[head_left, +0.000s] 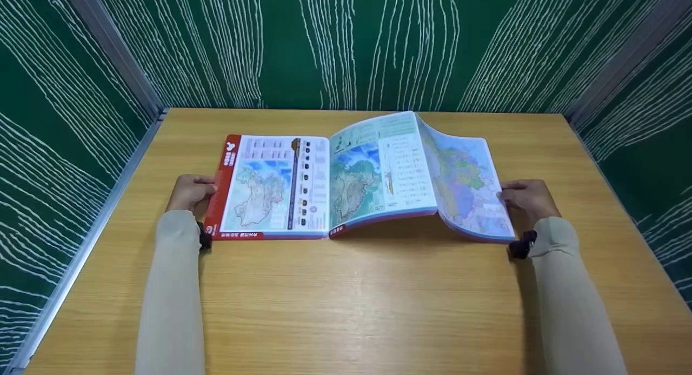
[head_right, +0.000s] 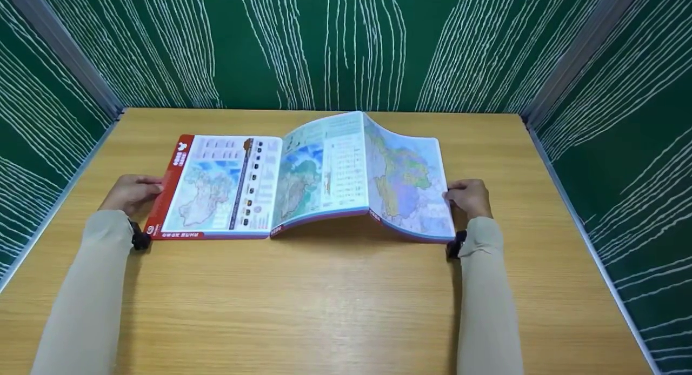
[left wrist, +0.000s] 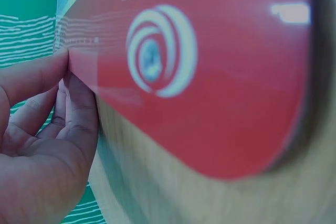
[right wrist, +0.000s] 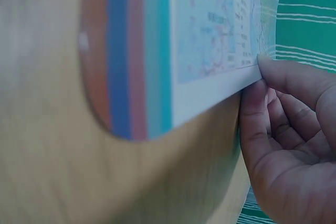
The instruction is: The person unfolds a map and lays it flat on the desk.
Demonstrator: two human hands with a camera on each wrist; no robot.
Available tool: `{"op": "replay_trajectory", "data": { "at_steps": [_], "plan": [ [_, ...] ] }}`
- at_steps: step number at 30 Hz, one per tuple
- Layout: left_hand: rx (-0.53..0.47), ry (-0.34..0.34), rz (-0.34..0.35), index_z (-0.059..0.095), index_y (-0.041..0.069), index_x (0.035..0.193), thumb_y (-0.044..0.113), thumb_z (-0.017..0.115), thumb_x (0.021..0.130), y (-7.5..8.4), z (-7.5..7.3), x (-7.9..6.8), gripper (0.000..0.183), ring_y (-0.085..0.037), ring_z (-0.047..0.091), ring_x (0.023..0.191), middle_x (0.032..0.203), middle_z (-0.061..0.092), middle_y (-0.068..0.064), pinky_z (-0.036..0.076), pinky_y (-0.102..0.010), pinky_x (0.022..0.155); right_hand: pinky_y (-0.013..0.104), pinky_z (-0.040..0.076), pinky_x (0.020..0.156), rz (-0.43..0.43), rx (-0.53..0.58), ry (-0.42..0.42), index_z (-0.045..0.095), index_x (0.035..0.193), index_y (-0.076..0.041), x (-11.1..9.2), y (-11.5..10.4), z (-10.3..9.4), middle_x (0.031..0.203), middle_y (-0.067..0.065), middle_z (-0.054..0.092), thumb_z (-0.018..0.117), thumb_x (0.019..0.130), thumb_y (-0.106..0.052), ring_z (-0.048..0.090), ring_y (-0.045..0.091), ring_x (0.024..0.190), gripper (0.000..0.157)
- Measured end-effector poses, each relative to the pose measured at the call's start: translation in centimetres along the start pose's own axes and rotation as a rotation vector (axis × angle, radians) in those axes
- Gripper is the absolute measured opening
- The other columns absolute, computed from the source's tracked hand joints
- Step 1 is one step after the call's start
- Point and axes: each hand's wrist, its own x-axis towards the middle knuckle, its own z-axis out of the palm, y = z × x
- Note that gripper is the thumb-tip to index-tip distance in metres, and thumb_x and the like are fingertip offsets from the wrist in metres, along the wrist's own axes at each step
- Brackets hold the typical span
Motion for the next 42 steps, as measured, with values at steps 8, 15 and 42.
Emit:
{"op": "replay_trajectory", "data": {
  "at_steps": [8,15,42],
  "plan": [
    [-0.01,0.009,-0.033,0.04,0.015,0.146,0.013,0.062,0.093,0.2,-0.3,-0.3,0.057,-0.033,0.054,0.12,0.147,0.045,-0.01,0.053,-0.046,0.092,0.02,0.051,0.075,0.085,-0.038,0.021,0.05,0.135,-0.002,0.4,0.4,-0.6,0.119,0.009,0.058,0.063,0.091,-0.017,0.06,0.011,0.091,0.048],
    [-0.013,0.026,-0.055,0.04,0.016,0.145,0.015,0.063,0.092,-0.1,-0.9,-0.2,0.058,-0.032,0.056,0.119,0.145,0.046,-0.009,0.054,-0.046,0.09,0.024,0.047,0.083,0.116,-0.054,0.017,0.046,0.139,-0.003,0.4,0.7,-1.0,0.132,0.014,0.051,0.059,0.094,-0.019,0.056,0.02,0.104,0.05],
    [0.07,0.063,0.003,0.043,0.012,0.145,0.014,0.061,0.094,-0.7,-1.7,0.3,0.054,-0.033,0.056,0.117,0.143,0.049,-0.012,0.052,-0.045,0.095,0.022,0.046,0.083,0.12,-0.028,0.021,0.045,0.141,-0.004,0.7,1.1,-2.0,0.132,0.012,0.051,0.06,0.095,-0.019,0.053,0.019,0.105,0.051]
  ]
}}
